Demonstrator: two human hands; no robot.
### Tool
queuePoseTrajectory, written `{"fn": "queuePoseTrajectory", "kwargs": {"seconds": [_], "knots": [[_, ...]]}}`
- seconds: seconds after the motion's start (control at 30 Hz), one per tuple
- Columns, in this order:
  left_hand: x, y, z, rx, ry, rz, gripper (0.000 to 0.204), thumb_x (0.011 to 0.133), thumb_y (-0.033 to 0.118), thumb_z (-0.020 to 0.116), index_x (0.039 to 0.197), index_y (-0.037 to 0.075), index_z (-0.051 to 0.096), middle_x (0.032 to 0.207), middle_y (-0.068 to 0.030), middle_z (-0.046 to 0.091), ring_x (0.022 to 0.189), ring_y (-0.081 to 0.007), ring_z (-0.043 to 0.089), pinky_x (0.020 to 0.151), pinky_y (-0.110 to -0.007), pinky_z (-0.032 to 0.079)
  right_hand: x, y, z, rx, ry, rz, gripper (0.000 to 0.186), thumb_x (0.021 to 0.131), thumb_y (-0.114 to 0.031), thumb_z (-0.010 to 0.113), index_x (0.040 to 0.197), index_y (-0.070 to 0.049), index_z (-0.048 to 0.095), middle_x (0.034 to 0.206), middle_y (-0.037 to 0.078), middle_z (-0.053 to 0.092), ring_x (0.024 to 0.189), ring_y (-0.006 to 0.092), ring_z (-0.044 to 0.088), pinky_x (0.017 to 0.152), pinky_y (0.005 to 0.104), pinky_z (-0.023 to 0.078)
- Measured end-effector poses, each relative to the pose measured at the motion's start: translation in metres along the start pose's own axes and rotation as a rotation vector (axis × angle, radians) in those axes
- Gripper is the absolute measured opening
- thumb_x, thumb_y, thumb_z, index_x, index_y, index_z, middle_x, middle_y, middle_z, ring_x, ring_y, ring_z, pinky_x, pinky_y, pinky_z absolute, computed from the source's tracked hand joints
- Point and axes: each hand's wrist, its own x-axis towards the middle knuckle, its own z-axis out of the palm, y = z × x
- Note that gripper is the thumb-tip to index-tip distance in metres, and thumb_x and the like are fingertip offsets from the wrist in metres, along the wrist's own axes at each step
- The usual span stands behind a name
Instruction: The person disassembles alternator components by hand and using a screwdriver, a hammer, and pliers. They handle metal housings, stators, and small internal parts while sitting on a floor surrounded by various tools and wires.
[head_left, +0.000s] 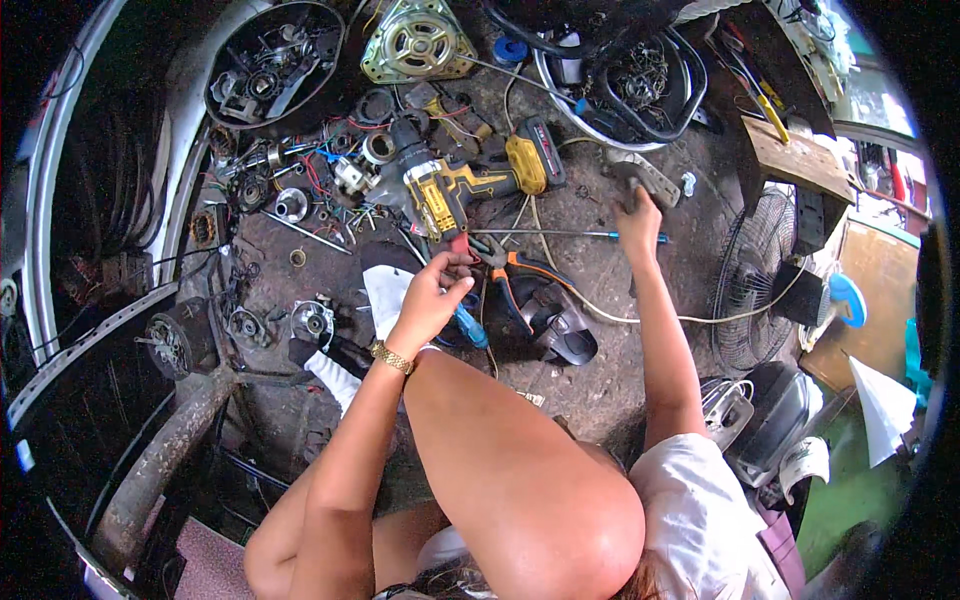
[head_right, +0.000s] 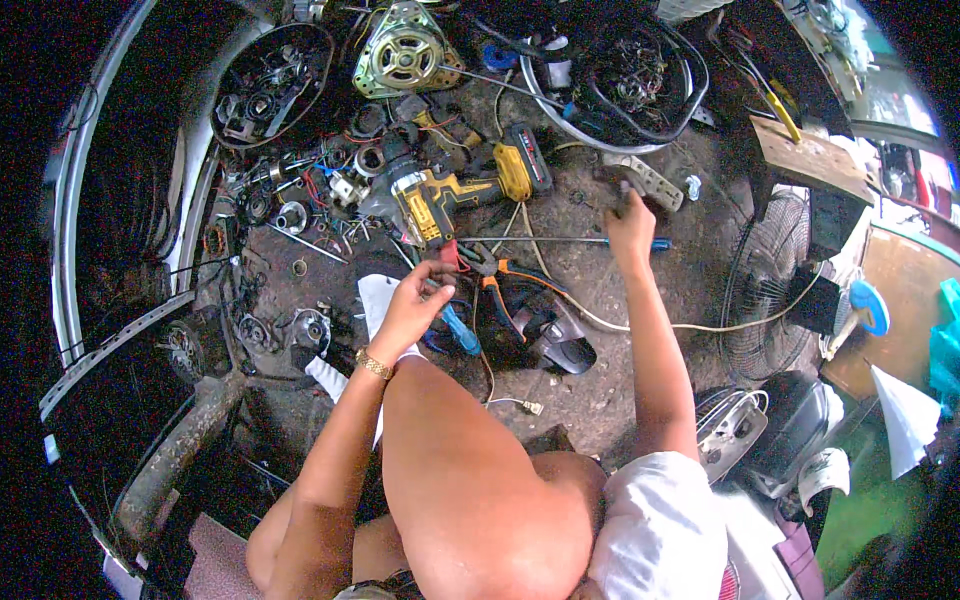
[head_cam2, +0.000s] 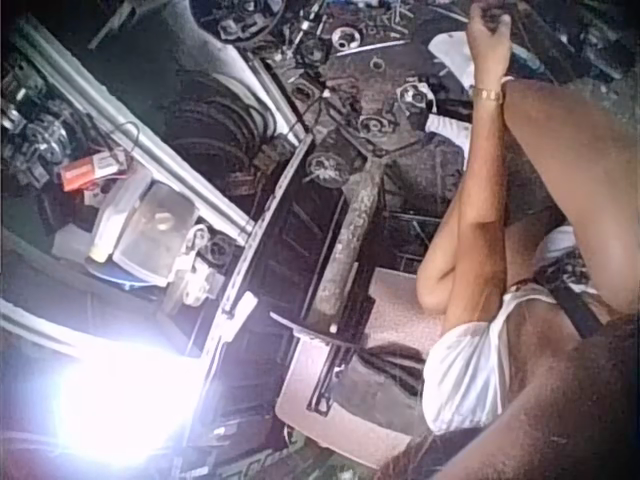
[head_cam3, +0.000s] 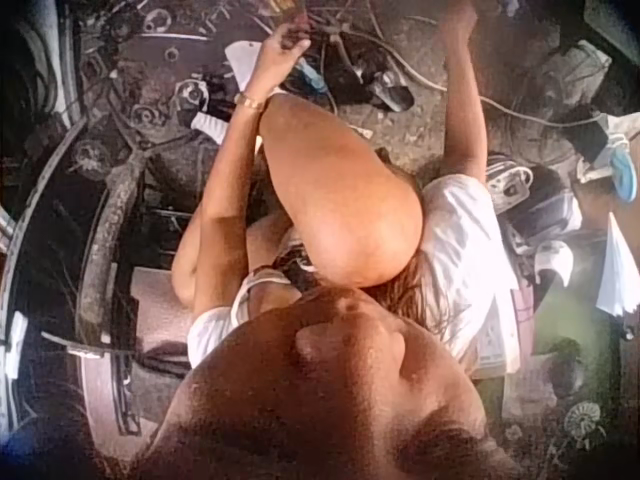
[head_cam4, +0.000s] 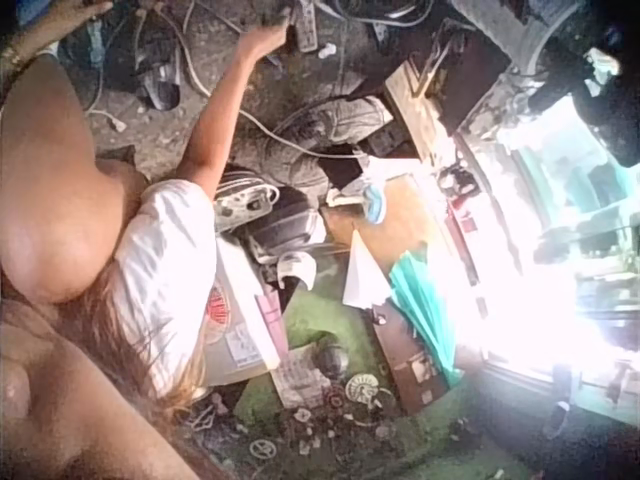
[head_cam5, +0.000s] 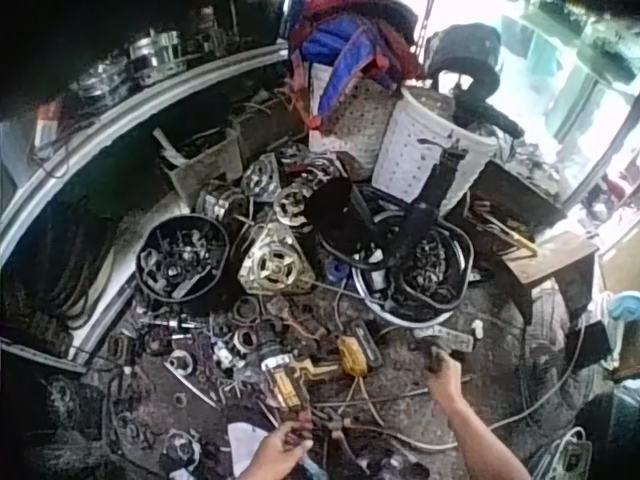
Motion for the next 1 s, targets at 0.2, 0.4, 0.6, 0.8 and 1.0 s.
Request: {"fn": "queuePoseTrajectory", "kwargs": {"seconds": [0.2,0.4,0.6,0.8,1.0], "knots": [[-0.003,-0.006,-0.004,-0.002,0.023,-0.006,0.024,0.079,0.007,0.062,0.102,0.003,0.057,0.085,-0.0017,0.061,0.071,-0.0102,0.054,0.066,-0.025,0.045,0.016,-0.001,0.041,0.04,-0.162,0.038,0.05,0.063,-0.009,0.073,0.108,0.001,0.055,0.094,0.024,0.062,0.093,0.0387,0.058,0.078,0.04,0.046],[0.004,-0.007,0.0,0.016,-0.05,0.031,0.026,0.083,0.008,0.059,0.108,0.005,0.055,0.09,0.0004,0.059,0.068,-0.0058,0.049,0.053,-0.021,0.044,0.02,0.007,0.079,0.289,-0.095,0.537,0.041,0.065,-0.016,0.075,0.101,0.0,0.062,0.088,0.019,0.065,0.086,0.0327,0.063,0.076,0.0386,0.047],[0.003,-0.009,-0.004,0.039,-0.037,0.035,0.026,0.082,0.007,0.06,0.107,0.004,0.055,0.088,0.0004,0.059,0.068,-0.0063,0.049,0.058,-0.022,0.043,0.009,0.004,0.055,0.222,-0.027,0.274,0.042,0.064,-0.016,0.075,0.1,-0.001,0.062,0.087,0.018,0.066,0.085,0.0333,0.063,0.075,0.0386,0.047],[0.01,-0.003,0.007,0.047,-0.032,0.099,0.026,0.081,0.007,0.061,0.106,0.004,0.057,0.087,-0.0009,0.06,0.071,-0.008,0.053,0.067,-0.023,0.045,0.012,0.007,0.068,0.02,-0.061,0.181,0.036,0.067,-0.016,0.073,0.099,-0.001,0.062,0.083,0.016,0.066,0.073,0.0223,0.061,0.072,0.0353,0.048],[0.003,-0.002,-0.001,0.092,-0.042,0.0,0.027,0.081,0.007,0.061,0.107,0.005,0.056,0.089,-0.0002,0.06,0.073,-0.0079,0.051,0.067,-0.024,0.045,0.0,-0.005,0.031,0.143,-0.045,0.117,0.032,0.088,-0.027,0.049,0.097,0.002,0.058,0.077,0.025,0.06,0.075,0.0395,0.06,0.067,0.0423,0.044]]}}
